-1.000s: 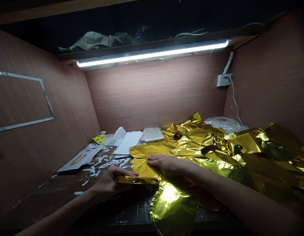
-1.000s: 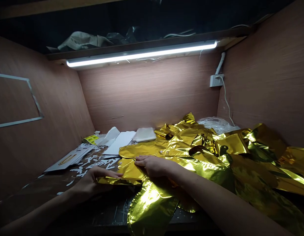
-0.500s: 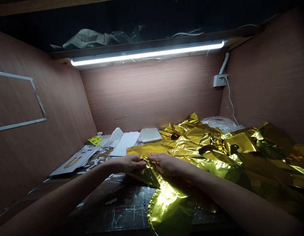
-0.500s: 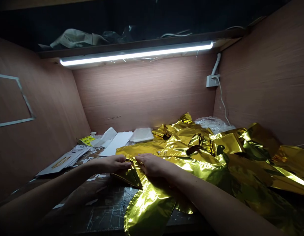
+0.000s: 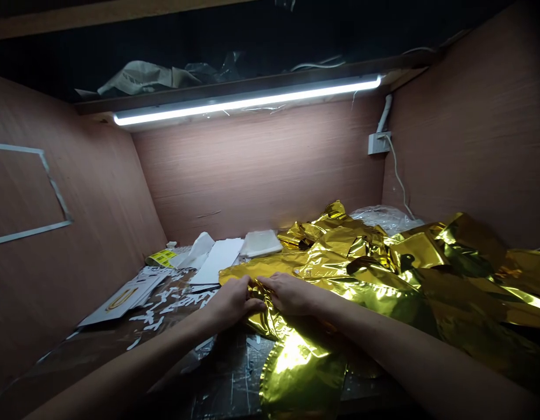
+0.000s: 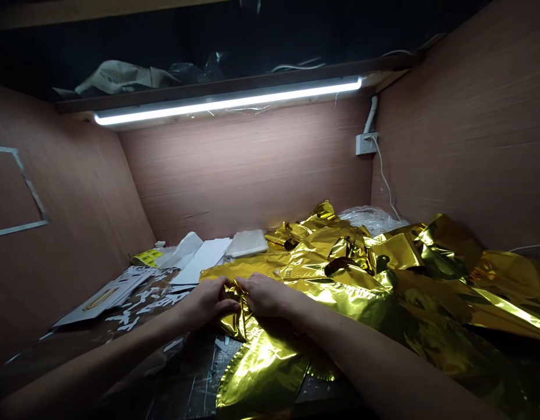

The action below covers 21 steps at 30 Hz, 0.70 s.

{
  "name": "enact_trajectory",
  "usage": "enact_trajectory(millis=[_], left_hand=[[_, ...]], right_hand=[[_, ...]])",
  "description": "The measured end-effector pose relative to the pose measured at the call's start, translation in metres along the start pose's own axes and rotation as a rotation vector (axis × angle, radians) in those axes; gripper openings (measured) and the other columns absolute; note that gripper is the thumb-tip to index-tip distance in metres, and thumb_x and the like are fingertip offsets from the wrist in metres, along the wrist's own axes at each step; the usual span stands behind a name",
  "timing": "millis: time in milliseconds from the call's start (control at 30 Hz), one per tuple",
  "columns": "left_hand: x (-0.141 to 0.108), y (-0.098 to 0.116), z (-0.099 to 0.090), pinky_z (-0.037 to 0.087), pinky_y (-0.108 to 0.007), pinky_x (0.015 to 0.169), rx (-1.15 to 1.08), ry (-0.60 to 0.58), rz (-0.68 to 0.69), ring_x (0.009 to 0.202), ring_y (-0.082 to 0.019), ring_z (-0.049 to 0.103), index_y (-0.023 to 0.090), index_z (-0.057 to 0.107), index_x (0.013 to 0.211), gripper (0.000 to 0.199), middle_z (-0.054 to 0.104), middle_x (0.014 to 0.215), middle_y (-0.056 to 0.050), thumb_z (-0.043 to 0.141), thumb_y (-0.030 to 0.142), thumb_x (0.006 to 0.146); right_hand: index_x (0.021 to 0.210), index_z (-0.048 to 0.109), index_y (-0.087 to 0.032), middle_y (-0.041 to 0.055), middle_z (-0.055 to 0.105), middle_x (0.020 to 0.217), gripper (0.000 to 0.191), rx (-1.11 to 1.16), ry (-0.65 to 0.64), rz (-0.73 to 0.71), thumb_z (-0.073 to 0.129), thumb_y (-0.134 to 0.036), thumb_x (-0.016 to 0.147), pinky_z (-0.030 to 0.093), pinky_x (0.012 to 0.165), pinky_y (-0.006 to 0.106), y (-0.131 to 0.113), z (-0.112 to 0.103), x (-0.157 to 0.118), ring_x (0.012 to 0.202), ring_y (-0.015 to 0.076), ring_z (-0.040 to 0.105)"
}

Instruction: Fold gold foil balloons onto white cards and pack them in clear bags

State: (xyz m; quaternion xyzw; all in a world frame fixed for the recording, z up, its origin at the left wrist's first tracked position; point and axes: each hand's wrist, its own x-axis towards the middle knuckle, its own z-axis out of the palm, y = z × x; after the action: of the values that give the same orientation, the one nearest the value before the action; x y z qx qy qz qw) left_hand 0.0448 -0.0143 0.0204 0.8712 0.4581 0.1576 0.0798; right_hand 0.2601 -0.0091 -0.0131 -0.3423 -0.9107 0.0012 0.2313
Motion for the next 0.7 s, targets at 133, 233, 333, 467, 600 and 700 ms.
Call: enact_trajectory(millis=[133, 233, 333, 467, 600, 700], left_hand=[[-0.014, 0.002, 0.011, 0.052, -0.039, 0.083, 0.024, 0.225, 0.089, 0.094, -0.027, 0.065, 0.018, 0.061, 0.111, 0.038, 0.069, 0.104, -0.009, 0.076, 0.039, 0.084], [-0.019, 0.001, 0.017, 0.053, -0.041, 0.090, 0.059, 0.333, 0.167, 0.100, -0.027, 0.064, 0.019, 0.062, 0.114, 0.036, 0.066, 0.111, -0.010, 0.077, 0.034, 0.085], [-0.021, 0.002, 0.019, 0.053, -0.039, 0.088, 0.078, 0.276, 0.225, 0.095, -0.025, 0.065, 0.019, 0.069, 0.103, 0.019, 0.069, 0.101, -0.008, 0.074, 0.031, 0.089], [-0.020, 0.001, 0.021, 0.053, -0.035, 0.084, 0.042, 0.194, 0.328, 0.090, -0.023, 0.068, 0.020, 0.078, 0.094, 0.021, 0.075, 0.096, -0.007, 0.060, 0.030, 0.099], [-0.020, -0.004, 0.026, 0.053, -0.034, 0.084, 0.025, 0.212, 0.364, 0.092, -0.022, 0.069, 0.021, 0.079, 0.102, 0.028, 0.077, 0.102, -0.009, 0.052, 0.027, 0.102], [-0.020, -0.004, 0.028, 0.054, -0.033, 0.083, 0.017, 0.191, 0.364, 0.091, -0.022, 0.069, 0.020, 0.078, 0.106, 0.029, 0.076, 0.102, -0.009, 0.050, 0.024, 0.103]], right_hand=[[0.123, 0.059, -0.019, 0.0092, 0.070, 0.100, 0.035, 0.014, 0.002, 0.007, 0.053, -0.015, 0.089, 0.051, 0.082, 0.035, -0.002, -0.002, -0.002, 0.088, 0.0238, 0.063], [0.127, 0.058, -0.019, 0.0088, 0.069, 0.100, 0.040, 0.000, 0.005, 0.014, 0.054, -0.014, 0.087, 0.051, 0.081, 0.035, -0.001, -0.001, -0.002, 0.089, 0.0239, 0.063], [0.126, 0.058, -0.020, 0.0075, 0.070, 0.098, 0.040, -0.007, 0.003, 0.009, 0.054, -0.013, 0.087, 0.050, 0.083, 0.036, 0.000, 0.002, -0.002, 0.091, 0.0240, 0.063], [0.127, 0.059, -0.020, 0.0088, 0.069, 0.097, 0.039, -0.017, 0.010, 0.024, 0.055, -0.015, 0.088, 0.050, 0.083, 0.035, -0.001, 0.003, -0.001, 0.094, 0.0250, 0.062], [0.132, 0.057, -0.017, 0.0095, 0.070, 0.095, 0.044, -0.033, -0.002, 0.075, 0.052, -0.013, 0.088, 0.049, 0.081, 0.035, -0.006, 0.000, 0.000, 0.089, 0.0250, 0.062], [0.140, 0.054, -0.013, 0.0123, 0.072, 0.101, 0.049, -0.023, 0.023, 0.165, 0.053, -0.020, 0.091, 0.048, 0.085, 0.037, -0.010, -0.002, 0.002, 0.092, 0.0263, 0.062]])
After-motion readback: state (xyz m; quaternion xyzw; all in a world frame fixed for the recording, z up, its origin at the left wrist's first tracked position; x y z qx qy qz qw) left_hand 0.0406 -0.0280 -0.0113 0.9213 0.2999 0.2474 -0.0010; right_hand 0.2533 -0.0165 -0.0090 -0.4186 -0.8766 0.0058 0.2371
